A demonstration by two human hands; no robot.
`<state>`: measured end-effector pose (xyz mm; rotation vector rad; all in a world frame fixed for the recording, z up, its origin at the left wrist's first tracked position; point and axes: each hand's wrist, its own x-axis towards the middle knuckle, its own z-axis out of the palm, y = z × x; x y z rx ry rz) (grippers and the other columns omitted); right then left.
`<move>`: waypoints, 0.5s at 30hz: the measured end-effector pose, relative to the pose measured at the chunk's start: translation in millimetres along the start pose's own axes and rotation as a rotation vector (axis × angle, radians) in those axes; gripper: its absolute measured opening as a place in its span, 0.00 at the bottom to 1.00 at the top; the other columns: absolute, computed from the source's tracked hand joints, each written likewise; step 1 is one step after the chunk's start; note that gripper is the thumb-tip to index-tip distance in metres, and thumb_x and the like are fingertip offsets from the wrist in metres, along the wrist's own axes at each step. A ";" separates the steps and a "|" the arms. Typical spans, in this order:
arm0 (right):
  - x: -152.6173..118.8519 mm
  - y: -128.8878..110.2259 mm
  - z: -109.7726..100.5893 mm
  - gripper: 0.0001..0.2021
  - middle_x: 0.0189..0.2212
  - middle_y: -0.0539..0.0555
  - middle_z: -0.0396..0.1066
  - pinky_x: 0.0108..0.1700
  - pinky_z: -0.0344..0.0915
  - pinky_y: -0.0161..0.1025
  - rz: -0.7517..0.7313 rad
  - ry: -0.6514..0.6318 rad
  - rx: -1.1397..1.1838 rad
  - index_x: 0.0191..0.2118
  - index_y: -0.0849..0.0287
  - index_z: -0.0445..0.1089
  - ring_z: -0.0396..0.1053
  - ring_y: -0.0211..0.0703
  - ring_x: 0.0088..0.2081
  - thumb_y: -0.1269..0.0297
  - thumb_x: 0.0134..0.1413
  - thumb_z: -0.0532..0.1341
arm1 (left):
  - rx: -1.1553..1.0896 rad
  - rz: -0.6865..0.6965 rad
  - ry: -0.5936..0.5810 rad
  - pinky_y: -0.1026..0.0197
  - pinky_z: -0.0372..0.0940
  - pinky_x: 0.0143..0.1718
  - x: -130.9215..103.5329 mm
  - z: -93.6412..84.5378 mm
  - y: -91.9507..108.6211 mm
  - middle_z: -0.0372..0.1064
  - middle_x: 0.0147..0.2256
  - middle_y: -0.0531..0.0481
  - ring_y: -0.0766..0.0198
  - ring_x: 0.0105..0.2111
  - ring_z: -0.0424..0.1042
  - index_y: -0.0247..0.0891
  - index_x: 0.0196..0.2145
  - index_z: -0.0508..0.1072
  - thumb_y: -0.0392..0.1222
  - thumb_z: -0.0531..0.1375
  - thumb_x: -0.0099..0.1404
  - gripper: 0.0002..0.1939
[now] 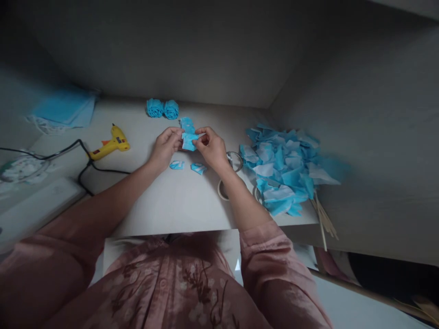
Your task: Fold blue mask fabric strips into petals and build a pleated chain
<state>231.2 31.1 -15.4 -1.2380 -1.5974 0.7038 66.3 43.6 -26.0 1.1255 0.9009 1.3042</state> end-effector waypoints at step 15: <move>-3.6 -2.9 4.5 0.31 0.28 0.48 0.63 0.34 0.64 0.38 0.129 -0.053 0.230 0.51 0.52 0.67 0.64 0.41 0.31 0.38 0.47 0.67 | 0.135 0.088 0.008 0.64 0.62 0.32 1.4 -0.5 -2.5 0.65 0.23 0.58 0.67 0.24 0.68 0.41 0.44 0.69 0.31 0.59 0.61 0.13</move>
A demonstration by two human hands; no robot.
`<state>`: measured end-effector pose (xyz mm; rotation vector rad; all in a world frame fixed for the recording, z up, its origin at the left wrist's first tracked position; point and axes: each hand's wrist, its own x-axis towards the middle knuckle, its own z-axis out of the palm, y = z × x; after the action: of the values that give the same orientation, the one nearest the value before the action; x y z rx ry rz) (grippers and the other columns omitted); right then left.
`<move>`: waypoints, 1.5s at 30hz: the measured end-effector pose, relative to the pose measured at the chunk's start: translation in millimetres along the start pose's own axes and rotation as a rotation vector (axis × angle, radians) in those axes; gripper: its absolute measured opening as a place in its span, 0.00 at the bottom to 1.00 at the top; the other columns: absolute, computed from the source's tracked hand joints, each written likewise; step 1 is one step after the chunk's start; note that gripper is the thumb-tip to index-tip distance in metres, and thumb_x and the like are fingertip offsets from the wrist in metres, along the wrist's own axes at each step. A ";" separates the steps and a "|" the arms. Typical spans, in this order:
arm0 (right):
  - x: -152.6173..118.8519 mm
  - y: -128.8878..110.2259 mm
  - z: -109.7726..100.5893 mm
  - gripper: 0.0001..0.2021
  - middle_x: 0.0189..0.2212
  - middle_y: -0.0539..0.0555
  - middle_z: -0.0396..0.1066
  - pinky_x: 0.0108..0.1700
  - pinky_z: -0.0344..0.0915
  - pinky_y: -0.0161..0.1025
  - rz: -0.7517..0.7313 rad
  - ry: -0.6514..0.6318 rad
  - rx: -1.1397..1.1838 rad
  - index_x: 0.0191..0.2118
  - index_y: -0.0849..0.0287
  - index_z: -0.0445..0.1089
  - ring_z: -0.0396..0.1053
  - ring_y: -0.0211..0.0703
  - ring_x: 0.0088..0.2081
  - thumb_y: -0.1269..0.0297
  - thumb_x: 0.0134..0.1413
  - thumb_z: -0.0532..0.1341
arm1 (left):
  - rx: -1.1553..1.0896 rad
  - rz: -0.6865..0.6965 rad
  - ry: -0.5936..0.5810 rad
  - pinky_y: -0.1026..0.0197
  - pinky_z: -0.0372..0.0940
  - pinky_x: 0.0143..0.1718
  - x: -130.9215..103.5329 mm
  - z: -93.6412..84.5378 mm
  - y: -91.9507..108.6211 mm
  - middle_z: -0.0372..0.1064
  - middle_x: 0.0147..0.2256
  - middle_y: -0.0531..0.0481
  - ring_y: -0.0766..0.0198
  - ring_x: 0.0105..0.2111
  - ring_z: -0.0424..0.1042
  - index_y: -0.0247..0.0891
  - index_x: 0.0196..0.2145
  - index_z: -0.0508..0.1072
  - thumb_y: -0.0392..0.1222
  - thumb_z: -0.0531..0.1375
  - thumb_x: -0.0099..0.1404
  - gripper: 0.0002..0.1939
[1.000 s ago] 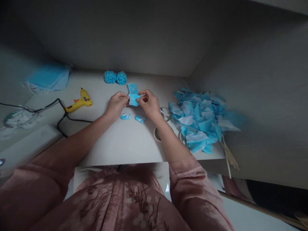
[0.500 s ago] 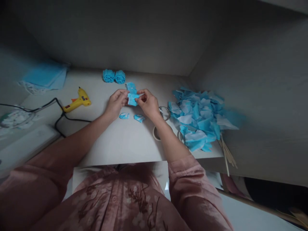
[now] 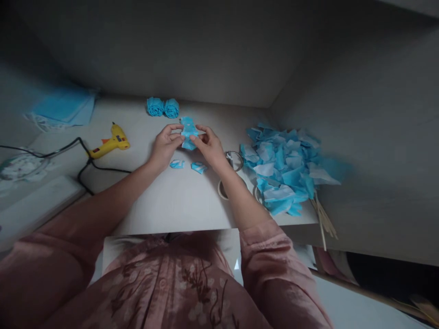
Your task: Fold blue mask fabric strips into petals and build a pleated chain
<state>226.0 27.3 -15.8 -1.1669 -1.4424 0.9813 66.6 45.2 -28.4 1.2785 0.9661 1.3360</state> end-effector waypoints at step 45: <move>43.2 2.0 11.8 0.32 0.29 0.52 0.73 0.33 0.75 0.38 0.281 -0.122 -0.333 0.64 0.63 0.62 0.71 0.39 0.25 0.78 0.51 0.58 | -0.009 -0.171 0.282 0.67 0.68 0.32 8.4 -6.9 5.3 0.68 0.45 0.46 0.67 0.37 0.70 0.40 0.56 0.61 0.30 0.52 0.66 0.21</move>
<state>213.1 69.9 -11.0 -1.6104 -1.6103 1.0420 59.6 53.1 -22.5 0.9917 1.2336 1.4066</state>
